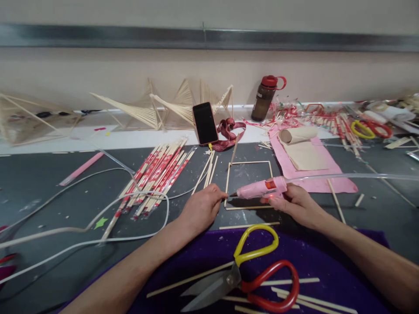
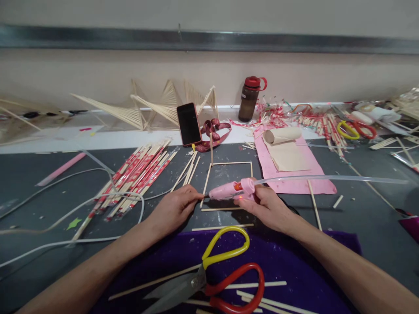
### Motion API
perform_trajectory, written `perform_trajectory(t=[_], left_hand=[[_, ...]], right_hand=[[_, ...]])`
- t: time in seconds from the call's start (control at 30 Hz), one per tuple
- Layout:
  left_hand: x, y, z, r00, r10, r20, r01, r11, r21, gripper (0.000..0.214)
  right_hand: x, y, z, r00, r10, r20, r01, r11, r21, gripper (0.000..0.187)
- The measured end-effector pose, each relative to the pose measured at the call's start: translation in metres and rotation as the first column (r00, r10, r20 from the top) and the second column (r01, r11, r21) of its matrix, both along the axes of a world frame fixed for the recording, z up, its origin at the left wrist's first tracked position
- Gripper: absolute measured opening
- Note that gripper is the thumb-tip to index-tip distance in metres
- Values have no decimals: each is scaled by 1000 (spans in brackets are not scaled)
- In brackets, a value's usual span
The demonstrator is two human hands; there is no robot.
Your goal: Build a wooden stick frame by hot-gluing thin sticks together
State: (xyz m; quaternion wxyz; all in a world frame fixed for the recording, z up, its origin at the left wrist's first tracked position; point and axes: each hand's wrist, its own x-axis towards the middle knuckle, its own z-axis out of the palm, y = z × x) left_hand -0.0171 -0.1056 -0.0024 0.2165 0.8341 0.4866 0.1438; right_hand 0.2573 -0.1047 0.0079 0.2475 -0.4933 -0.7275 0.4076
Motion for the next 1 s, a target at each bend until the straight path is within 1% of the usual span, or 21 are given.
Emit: perform_trajectory(t=[0.1,0.2,0.33,0.4,0.43,0.5,0.63,0.73,0.77,0.83,0.87,0.9,0.97,1.0], left_hand=[[0,0,0,1000,3,13,-2,1000,-9,30],[0,0,1,1000,8,16,-8,1000,-16,31],[-2,1,2,1000,3,10,-3,1000,-6,31],[-3,1,1,1000,-4,12,4,1000,0,31],[-4,2,1,1000,-9,15,9,1000,3,31],[-5,4,0,1000,-13,10,13,1000,7,31],[-7,6,-1,1000,-17,-21,17,999,28,33],[-7,8,0,999,-23,-22,24,998,58,32],[-7,8,0,1000,-24,-19,25,997,73,32],[-6,9,1,999,-28,-14,30,994,102,31],[-6,9,1,999,-30,-11,31,992,119,31],[-6,10,1,999,-32,-9,32,990,136,31],[-7,11,0,999,-33,-4,33,987,160,31],[-7,11,-1,999,-34,-3,34,986,165,31]], right_hand=[[-4,0,4,983,-38,-181,16,993,-120,38],[-6,1,7,943,-109,-316,37,974,-224,35],[-4,4,7,867,-156,-474,27,963,-269,29],[-2,9,8,845,-165,-509,30,964,-263,29],[0,11,9,840,-175,-514,46,966,-253,29],[6,19,12,828,-226,-514,119,965,-232,29],[26,37,21,773,-366,-518,287,930,-228,31],[48,53,26,754,-404,-518,391,910,-141,31],[58,59,26,744,-423,-518,435,894,-106,32],[77,70,22,713,-489,-502,525,847,-79,34],[87,76,19,691,-543,-476,579,811,-85,34],[96,80,14,682,-575,-452,605,791,-91,34],[110,88,4,677,-615,-405,632,767,-110,32],[114,91,-2,681,-622,-386,633,765,-117,31]])
